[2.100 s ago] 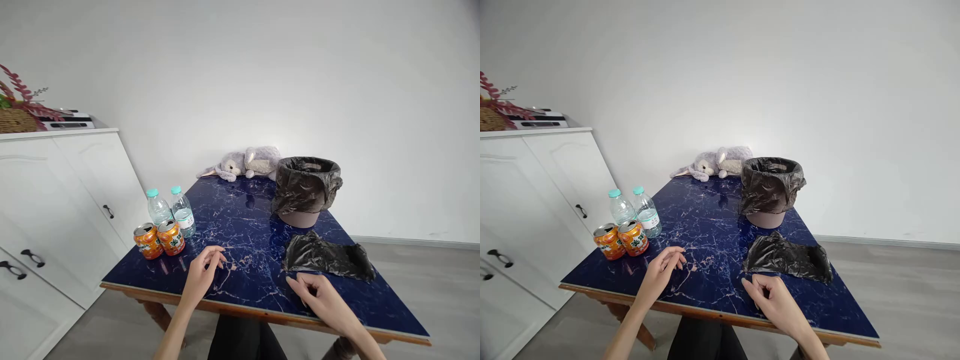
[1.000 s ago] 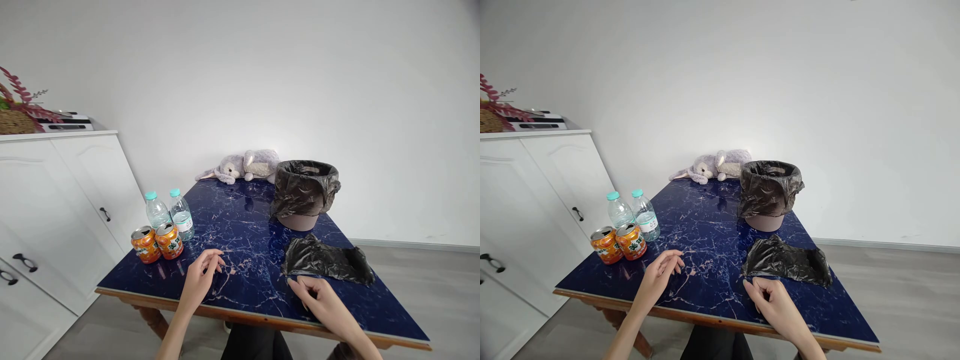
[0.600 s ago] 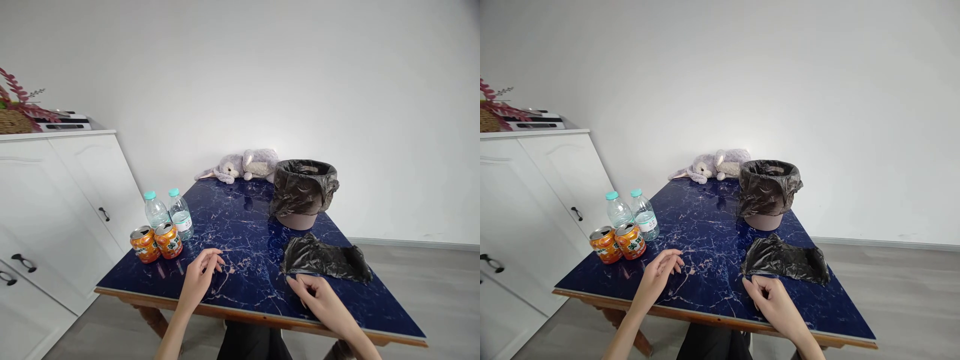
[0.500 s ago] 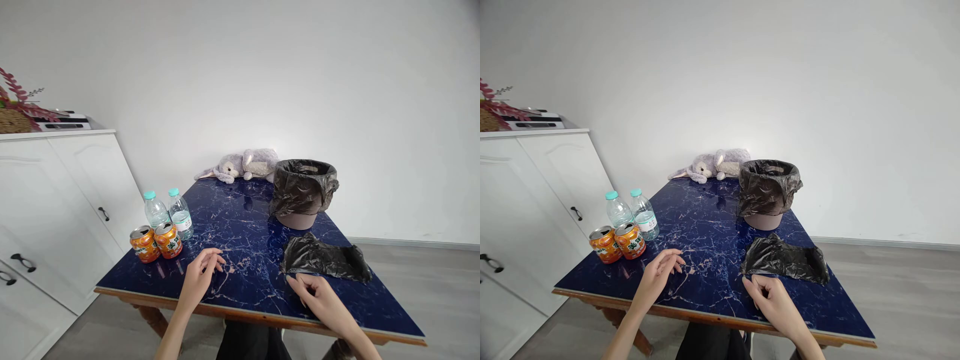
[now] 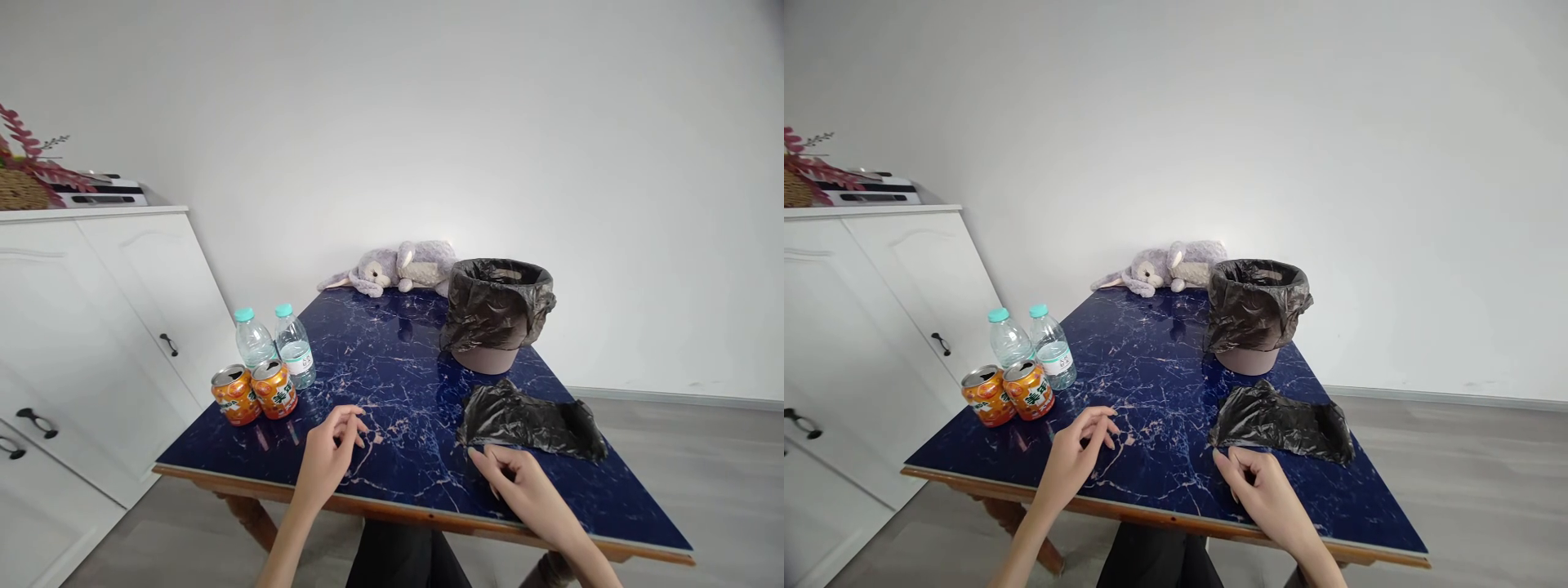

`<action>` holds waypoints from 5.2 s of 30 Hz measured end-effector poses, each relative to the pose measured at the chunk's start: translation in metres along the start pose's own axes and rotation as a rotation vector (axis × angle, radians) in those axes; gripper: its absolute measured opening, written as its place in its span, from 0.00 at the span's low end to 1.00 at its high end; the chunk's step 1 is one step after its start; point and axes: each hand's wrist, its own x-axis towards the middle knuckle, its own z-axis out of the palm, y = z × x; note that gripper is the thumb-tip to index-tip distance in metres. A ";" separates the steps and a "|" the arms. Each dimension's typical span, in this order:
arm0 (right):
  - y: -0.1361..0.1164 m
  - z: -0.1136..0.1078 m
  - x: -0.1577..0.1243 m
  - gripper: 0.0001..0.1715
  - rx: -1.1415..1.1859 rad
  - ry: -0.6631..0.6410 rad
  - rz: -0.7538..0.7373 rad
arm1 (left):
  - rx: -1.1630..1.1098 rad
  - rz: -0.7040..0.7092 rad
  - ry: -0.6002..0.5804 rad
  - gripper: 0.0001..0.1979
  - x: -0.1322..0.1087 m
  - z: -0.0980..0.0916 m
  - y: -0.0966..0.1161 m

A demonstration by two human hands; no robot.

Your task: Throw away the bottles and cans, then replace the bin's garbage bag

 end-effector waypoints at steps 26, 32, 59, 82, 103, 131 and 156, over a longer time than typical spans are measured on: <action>0.006 0.001 -0.001 0.35 -0.004 0.021 -0.018 | 0.310 0.119 0.030 0.13 -0.006 0.008 0.000; 0.005 0.000 -0.002 0.35 0.008 0.020 -0.013 | 0.316 0.113 0.015 0.14 -0.007 0.009 0.001; 0.006 0.002 -0.002 0.35 -0.005 0.021 0.000 | 0.289 0.114 -0.007 0.13 -0.005 0.007 0.002; -0.102 -0.102 0.092 0.34 -0.633 0.608 -0.364 | 0.251 0.062 -0.038 0.13 -0.002 0.005 0.002; -0.163 -0.095 0.111 0.29 -0.639 0.180 -0.250 | 0.245 0.080 -0.049 0.14 -0.003 0.003 -0.002; -0.030 -0.029 0.006 0.16 0.114 0.281 -0.193 | 0.738 0.471 0.534 0.14 0.043 -0.070 0.051; 0.005 -0.009 0.000 0.19 0.066 0.215 -0.138 | 0.609 1.014 0.717 0.12 0.079 -0.102 0.252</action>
